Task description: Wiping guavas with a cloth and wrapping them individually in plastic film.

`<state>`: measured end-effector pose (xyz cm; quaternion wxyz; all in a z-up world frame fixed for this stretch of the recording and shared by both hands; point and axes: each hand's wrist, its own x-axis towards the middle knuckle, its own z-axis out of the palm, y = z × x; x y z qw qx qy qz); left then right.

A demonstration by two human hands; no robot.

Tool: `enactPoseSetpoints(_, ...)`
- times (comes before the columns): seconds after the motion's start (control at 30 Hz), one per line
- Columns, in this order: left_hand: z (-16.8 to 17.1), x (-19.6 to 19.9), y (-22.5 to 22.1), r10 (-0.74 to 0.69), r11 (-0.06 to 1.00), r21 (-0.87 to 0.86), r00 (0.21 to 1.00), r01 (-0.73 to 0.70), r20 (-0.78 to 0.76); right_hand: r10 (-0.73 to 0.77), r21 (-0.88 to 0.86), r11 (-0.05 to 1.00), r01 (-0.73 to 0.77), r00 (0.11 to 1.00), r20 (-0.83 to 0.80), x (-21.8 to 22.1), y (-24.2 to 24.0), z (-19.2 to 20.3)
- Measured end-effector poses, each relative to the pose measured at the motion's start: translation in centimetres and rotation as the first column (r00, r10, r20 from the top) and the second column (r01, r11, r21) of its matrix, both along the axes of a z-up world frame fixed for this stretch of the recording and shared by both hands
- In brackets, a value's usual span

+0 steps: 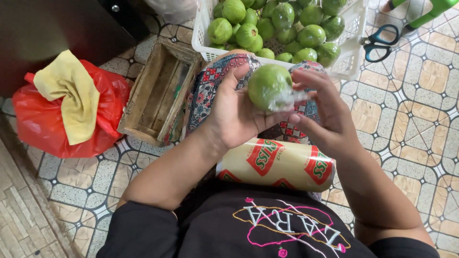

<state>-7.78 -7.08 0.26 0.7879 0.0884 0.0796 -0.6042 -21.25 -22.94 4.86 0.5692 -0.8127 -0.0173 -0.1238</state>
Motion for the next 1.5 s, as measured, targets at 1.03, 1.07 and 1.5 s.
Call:
enactPoseSetpoints(1.03, 1.3, -3.1, 1.2, 0.148, 0.877, -0.137, -0.013, -0.46, 0.989, -0.164, 0.355, 0.921, 0.163, 0.986, -0.029, 0.0, -1.8, -0.3)
enactPoseSetpoints(1.07, 1.3, -3.1, 1.2, 0.142, 0.875, -0.151, -0.056, -0.46, 0.988, -0.167, 0.327, 0.929, 0.175, 0.984, -0.053, 0.1, -1.3, -0.1)
enactPoseSetpoints(1.5, 0.7, -2.4, 2.6, 0.187, 0.87, -0.163, 0.005, -0.466, 0.982, -0.116, 0.117, 0.988, 0.1, 0.983, 0.141, -0.2, -3.8, 0.0)
